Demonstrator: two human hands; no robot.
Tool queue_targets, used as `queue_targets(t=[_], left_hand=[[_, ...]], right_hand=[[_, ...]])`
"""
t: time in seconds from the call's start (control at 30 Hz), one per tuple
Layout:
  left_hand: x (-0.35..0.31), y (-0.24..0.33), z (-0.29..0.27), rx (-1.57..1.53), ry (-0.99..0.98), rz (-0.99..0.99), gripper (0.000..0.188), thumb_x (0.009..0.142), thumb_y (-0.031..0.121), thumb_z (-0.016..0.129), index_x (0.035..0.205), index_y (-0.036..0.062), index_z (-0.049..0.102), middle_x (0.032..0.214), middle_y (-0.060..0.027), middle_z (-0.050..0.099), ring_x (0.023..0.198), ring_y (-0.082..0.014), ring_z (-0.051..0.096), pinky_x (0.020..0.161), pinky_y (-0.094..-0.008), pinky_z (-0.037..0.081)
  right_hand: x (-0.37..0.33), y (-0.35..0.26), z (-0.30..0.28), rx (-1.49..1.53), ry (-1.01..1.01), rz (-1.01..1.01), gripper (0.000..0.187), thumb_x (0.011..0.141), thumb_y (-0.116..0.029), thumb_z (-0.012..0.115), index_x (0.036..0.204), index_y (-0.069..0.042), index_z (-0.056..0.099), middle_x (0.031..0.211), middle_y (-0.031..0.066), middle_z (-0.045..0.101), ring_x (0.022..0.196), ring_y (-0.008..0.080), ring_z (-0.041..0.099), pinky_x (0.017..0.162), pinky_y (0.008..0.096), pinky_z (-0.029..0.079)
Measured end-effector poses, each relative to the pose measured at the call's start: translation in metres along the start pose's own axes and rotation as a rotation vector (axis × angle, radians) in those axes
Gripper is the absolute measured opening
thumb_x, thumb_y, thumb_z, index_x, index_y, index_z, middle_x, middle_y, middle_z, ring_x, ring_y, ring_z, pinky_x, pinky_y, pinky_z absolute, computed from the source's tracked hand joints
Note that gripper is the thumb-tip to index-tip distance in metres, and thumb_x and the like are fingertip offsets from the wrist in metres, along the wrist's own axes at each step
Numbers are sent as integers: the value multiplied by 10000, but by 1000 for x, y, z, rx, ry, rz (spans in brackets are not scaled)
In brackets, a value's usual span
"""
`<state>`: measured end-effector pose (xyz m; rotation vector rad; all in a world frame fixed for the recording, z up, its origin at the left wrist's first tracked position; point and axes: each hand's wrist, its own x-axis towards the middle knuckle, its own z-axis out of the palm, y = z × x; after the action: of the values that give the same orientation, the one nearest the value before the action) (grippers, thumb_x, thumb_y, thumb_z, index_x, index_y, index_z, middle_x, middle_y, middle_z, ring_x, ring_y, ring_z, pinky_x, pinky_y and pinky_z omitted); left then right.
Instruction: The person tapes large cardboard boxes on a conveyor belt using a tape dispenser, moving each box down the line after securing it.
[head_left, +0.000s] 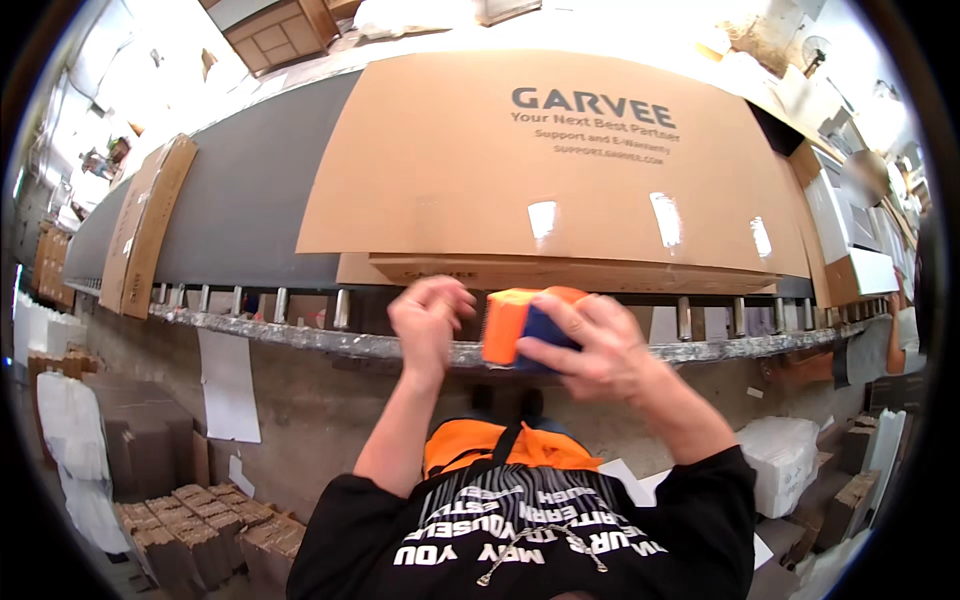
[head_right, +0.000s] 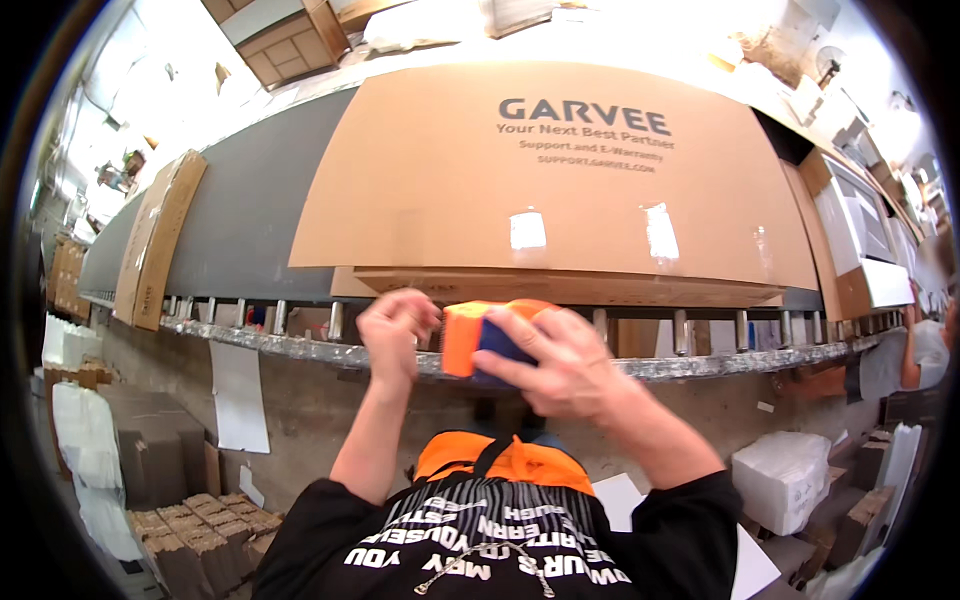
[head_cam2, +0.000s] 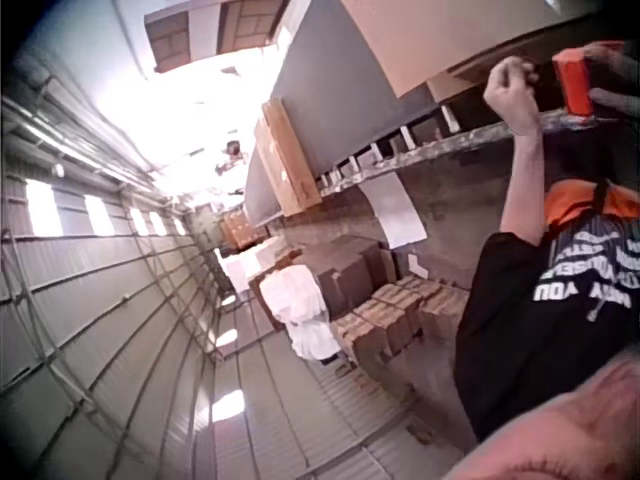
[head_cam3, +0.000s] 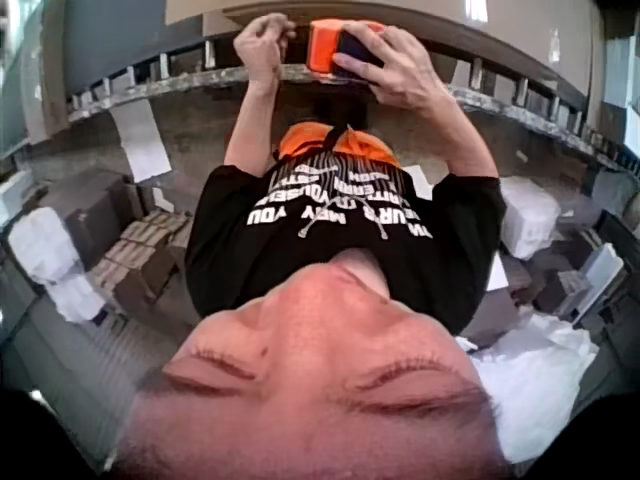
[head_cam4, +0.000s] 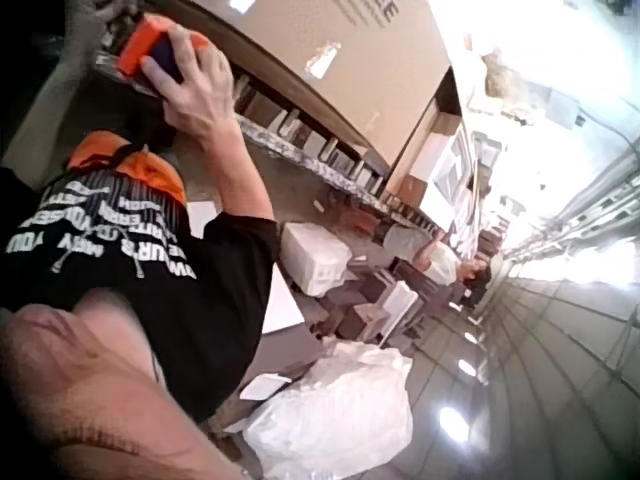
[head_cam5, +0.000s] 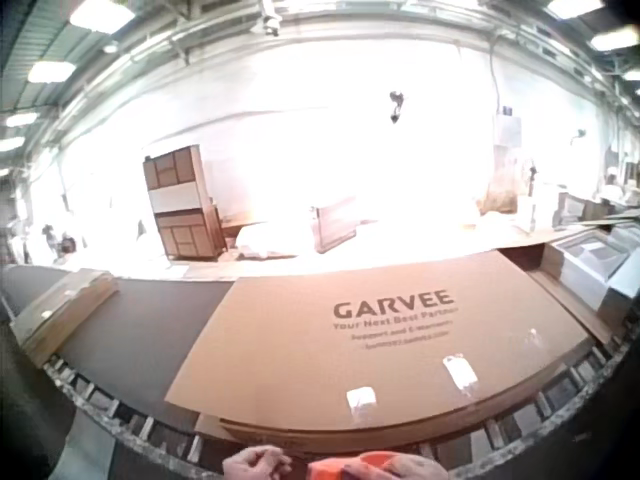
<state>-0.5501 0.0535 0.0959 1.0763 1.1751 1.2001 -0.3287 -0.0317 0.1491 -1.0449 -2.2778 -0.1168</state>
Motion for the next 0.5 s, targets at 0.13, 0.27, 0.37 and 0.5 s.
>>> queue_targets(t=[0.13, 0.27, 0.37, 0.5], left_hand=[[61, -20, -86, 390, 496, 305, 114, 845, 101, 727, 866, -11, 725, 789, -67, 695, 684, -129, 602, 666, -254, 484], [73, -41, -79, 508, 560, 465, 143, 830, 158, 763, 869, 21, 748, 834, -28, 602, 731, -141, 555, 654, -273, 462], [91, -49, -86, 547, 638, 469, 182, 792, 171, 806, 860, 10, 754, 928, -6, 502, 750, -136, 494, 631, -296, 436], [111, -78, -98, 829, 611, 607, 258, 800, 163, 795, 1030, 60, 740, 1137, -69, 503, 838, -183, 545, 711, -307, 467]], right_hand=[[-25, 40, -38, -129, -148, 90, 582, 519, -59, 708, 1075, -232, 695, 1302, 120, 553, 841, 269, 565, 754, 399, 515], [-11, 54, -28, -206, -270, 71, 621, 479, -61, 692, 1079, -219, 694, 1352, 119, 528, 885, 279, 563, 778, 411, 513], [10, 61, -17, -191, -298, 87, 599, 502, -48, 702, 1078, -213, 701, 1343, 92, 529, 914, 269, 555, 824, 406, 513], [29, 77, 17, -227, -384, 83, 582, 522, -71, 713, 1078, -244, 705, 1337, 57, 528, 936, 254, 557, 854, 391, 494]])
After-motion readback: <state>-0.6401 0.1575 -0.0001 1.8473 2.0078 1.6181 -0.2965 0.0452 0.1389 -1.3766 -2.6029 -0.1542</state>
